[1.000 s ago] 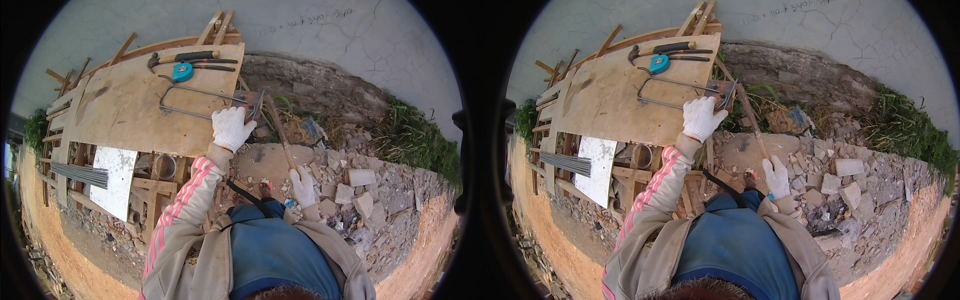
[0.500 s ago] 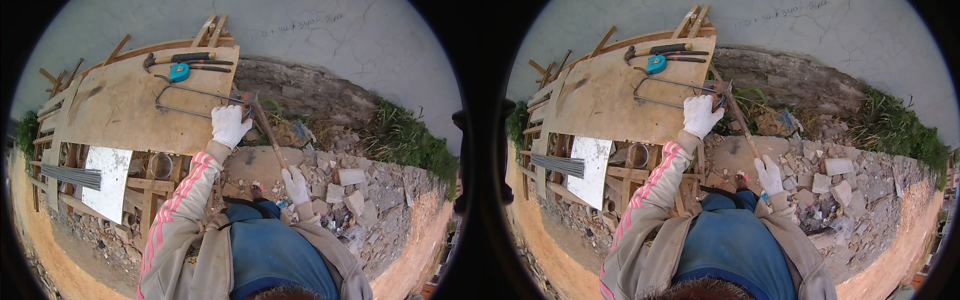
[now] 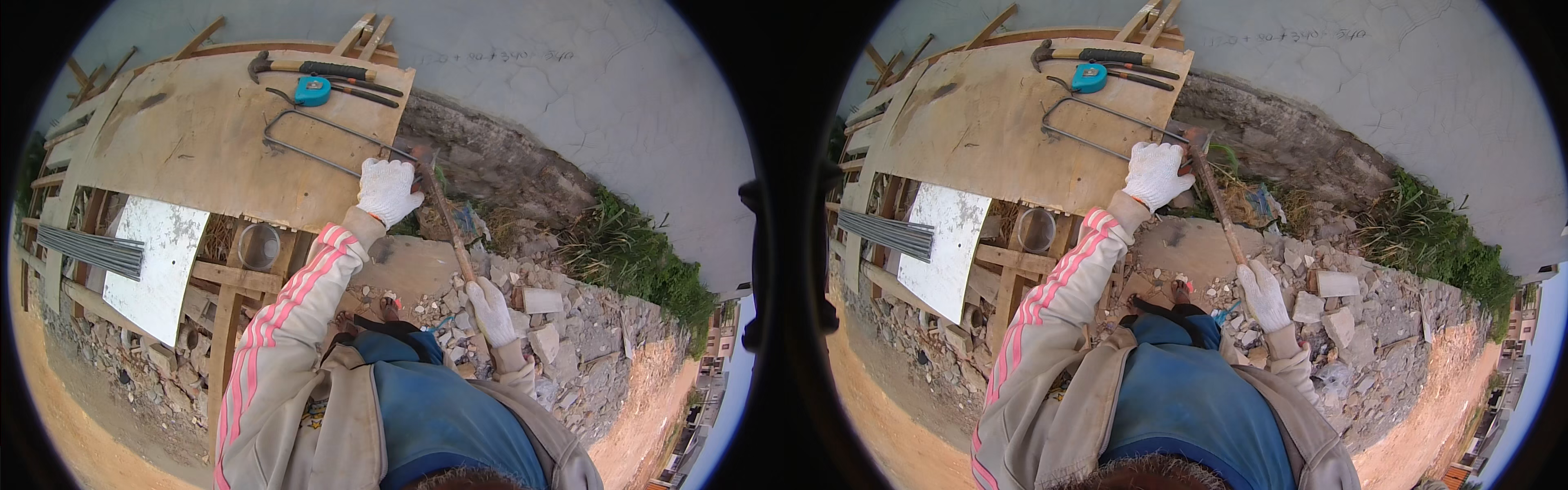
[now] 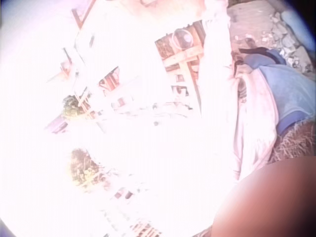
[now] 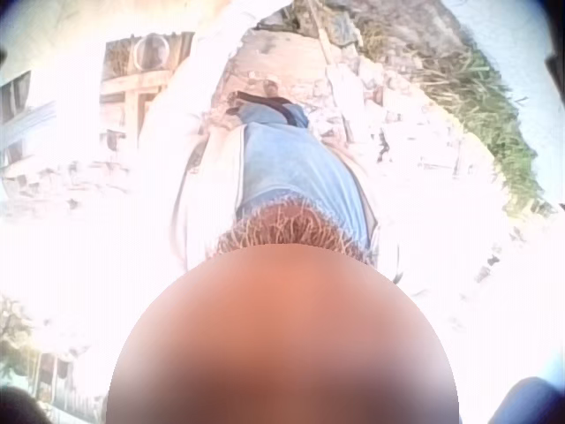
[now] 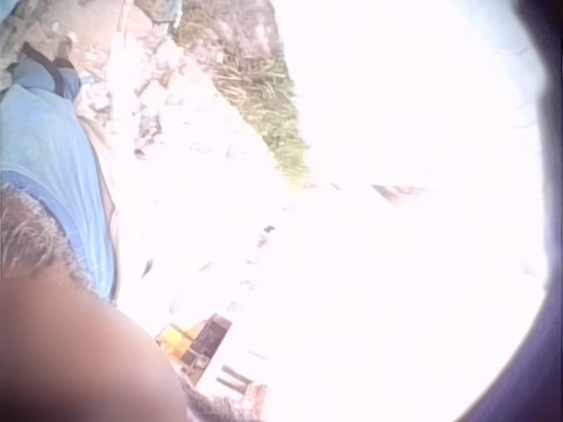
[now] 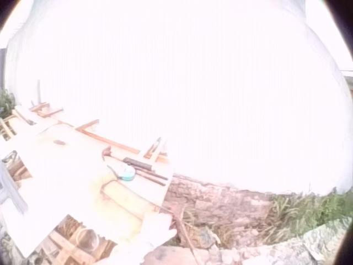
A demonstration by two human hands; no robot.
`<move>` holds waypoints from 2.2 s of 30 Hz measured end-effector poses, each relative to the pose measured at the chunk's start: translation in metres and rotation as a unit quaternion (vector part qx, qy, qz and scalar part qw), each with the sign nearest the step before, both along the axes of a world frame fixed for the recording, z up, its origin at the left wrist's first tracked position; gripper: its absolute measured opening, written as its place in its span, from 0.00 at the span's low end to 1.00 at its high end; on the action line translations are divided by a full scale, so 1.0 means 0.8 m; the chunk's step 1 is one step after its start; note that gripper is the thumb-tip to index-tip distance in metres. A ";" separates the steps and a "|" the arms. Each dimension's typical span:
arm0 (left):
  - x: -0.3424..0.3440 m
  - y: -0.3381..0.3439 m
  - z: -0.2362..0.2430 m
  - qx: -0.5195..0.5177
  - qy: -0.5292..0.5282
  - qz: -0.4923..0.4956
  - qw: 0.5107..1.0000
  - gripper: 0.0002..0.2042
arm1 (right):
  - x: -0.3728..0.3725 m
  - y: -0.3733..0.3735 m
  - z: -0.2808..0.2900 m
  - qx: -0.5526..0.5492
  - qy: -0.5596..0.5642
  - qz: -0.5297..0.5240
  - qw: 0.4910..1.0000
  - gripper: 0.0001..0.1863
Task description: The person repeatedly bends metal rods into U-shapes using a crowbar and a wooden workbench. They position each rod, lever it with the crowbar, and then inspect the bent shape before repeating the process.
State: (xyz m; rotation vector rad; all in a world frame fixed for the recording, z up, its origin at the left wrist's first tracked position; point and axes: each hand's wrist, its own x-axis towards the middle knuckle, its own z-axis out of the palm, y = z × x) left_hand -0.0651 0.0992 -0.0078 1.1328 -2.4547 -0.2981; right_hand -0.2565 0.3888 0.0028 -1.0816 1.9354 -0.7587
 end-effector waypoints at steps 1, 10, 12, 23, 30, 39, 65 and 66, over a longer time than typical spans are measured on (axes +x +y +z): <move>0.000 0.000 -0.001 -0.002 0.000 0.003 1.000 0.18 | 0.004 0.000 0.013 0.037 -0.052 -0.021 0.998 0.18; 0.001 0.000 -0.009 -0.036 0.028 -0.002 0.999 0.20 | 0.021 -0.011 0.074 0.053 0.044 0.033 0.997 0.18; 0.002 0.000 -0.007 -0.027 0.020 -0.006 0.999 0.20 | 0.016 -0.014 0.074 0.025 0.120 0.081 0.989 0.18; 0.004 0.000 -0.016 -0.037 0.021 -0.004 0.999 0.18 | 0.029 -0.020 0.093 0.099 -0.057 0.076 0.991 0.18; -0.002 0.006 -0.011 -0.032 0.008 0.025 0.999 0.23 | 0.032 -0.026 0.101 0.096 -0.135 0.063 0.984 0.18; -0.003 0.007 -0.014 -0.036 0.009 0.039 0.999 0.21 | 0.069 -0.014 0.070 0.068 -0.288 -0.018 0.955 0.17; 0.005 0.015 -0.006 -0.019 0.002 0.030 0.999 0.19 | 0.148 -0.005 0.033 -0.021 -0.351 -0.105 0.930 0.17; 0.010 0.024 -0.002 -0.070 0.042 0.044 0.996 0.19 | 0.147 -0.005 0.031 -0.022 -0.367 -0.098 0.925 0.17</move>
